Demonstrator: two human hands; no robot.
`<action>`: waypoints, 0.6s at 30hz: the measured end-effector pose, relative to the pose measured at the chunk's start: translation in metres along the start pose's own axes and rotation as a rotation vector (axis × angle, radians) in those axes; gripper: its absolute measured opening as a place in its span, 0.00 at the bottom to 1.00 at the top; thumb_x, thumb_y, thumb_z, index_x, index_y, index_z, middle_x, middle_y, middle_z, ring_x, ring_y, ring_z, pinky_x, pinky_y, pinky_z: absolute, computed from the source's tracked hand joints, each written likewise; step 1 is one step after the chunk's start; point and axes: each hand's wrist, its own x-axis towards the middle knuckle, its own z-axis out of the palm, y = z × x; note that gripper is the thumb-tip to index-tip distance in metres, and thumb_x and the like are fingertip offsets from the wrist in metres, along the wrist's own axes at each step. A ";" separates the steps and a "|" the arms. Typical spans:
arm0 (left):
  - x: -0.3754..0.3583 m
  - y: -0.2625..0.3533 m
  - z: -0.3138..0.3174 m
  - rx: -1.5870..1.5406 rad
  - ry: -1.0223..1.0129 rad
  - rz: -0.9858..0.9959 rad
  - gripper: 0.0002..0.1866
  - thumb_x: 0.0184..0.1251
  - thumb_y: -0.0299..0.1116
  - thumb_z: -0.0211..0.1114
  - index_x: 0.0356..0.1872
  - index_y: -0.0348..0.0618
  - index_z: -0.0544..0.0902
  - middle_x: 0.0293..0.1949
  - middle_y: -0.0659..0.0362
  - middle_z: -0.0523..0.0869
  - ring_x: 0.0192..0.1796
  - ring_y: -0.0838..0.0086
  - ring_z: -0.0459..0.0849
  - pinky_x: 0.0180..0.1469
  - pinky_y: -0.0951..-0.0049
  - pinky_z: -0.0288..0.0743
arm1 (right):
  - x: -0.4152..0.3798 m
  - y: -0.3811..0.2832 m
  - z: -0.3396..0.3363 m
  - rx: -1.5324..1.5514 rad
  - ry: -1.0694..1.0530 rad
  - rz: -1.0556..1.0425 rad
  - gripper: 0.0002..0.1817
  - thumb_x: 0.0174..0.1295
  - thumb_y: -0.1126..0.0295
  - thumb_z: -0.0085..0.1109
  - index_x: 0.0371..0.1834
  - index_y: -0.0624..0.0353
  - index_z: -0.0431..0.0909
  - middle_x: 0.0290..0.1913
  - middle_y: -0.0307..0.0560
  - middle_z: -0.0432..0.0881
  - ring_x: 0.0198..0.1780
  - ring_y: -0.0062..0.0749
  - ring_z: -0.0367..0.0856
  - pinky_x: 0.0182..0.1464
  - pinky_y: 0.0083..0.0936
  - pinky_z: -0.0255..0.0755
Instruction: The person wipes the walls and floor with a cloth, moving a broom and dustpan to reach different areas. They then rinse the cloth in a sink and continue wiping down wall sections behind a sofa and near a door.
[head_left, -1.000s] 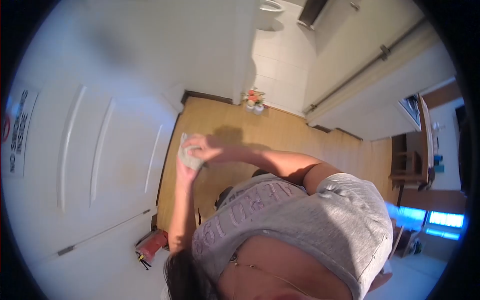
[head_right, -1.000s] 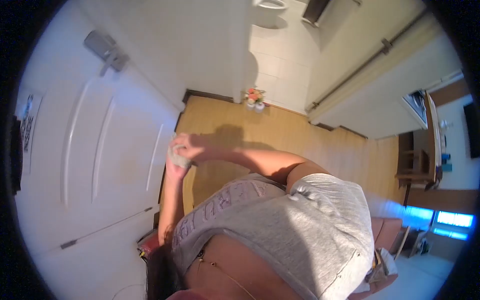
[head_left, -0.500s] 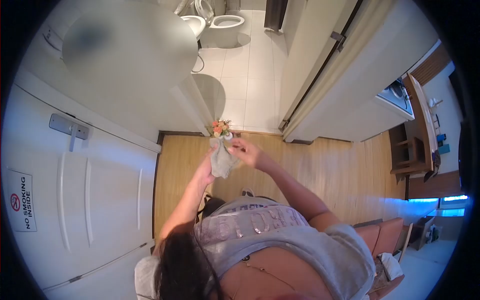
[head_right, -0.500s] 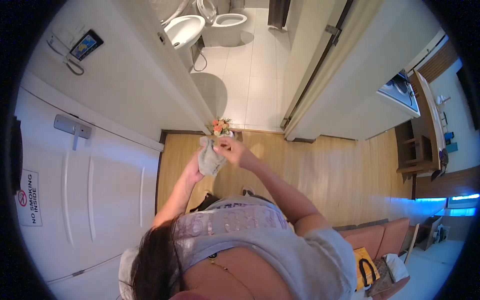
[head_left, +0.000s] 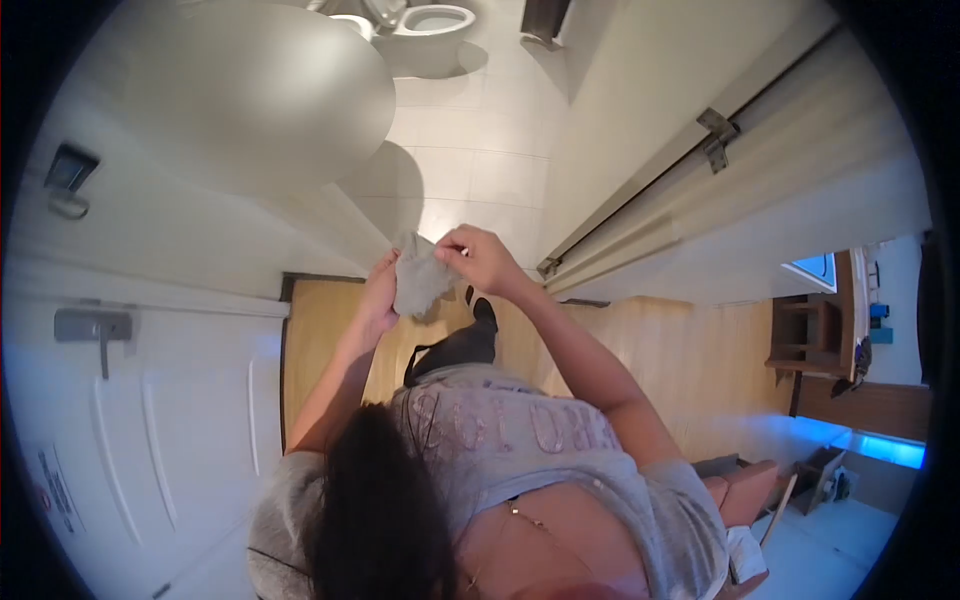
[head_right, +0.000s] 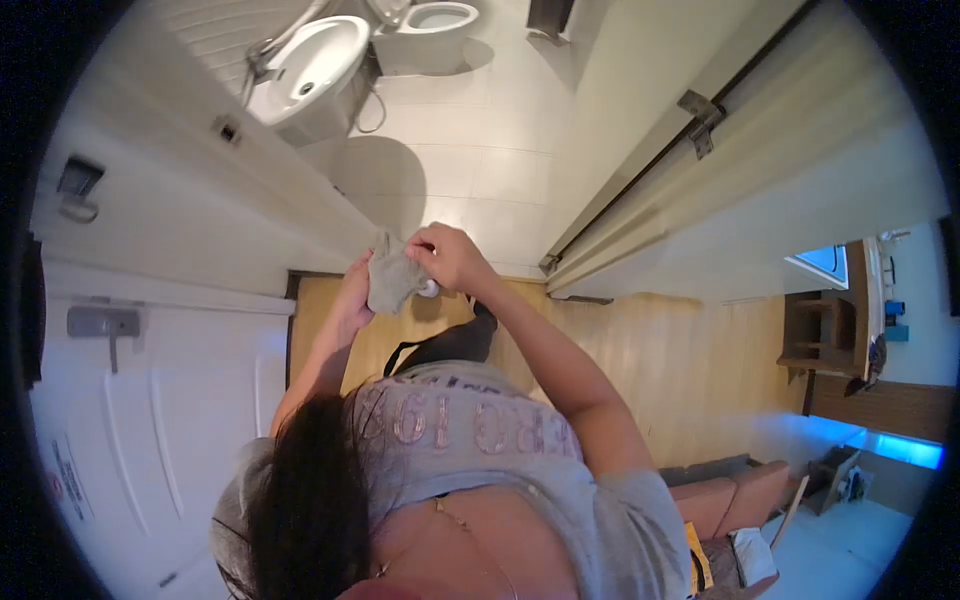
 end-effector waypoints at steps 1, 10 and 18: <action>0.023 0.008 0.008 -0.008 0.004 -0.006 0.11 0.72 0.34 0.48 0.49 0.44 0.72 0.42 0.59 0.81 0.41 0.75 0.81 0.43 0.74 0.77 | 0.020 0.013 -0.013 0.066 -0.004 -0.005 0.10 0.59 0.66 0.57 0.35 0.64 0.79 0.28 0.48 0.79 0.31 0.33 0.77 0.38 0.28 0.71; 0.198 0.093 0.087 0.098 -0.098 0.031 0.16 0.68 0.31 0.51 0.55 0.39 0.69 0.47 0.54 0.79 0.46 0.70 0.81 0.46 0.70 0.78 | 0.153 0.063 -0.124 0.193 0.070 0.266 0.12 0.63 0.65 0.55 0.38 0.63 0.77 0.30 0.39 0.79 0.32 0.20 0.75 0.37 0.22 0.72; 0.346 0.171 0.095 0.176 -0.090 0.064 0.15 0.68 0.30 0.49 0.54 0.37 0.70 0.48 0.54 0.79 0.47 0.71 0.80 0.48 0.72 0.76 | 0.303 0.132 -0.183 0.373 0.035 0.354 0.12 0.65 0.63 0.52 0.37 0.63 0.76 0.32 0.38 0.78 0.35 0.19 0.74 0.40 0.21 0.70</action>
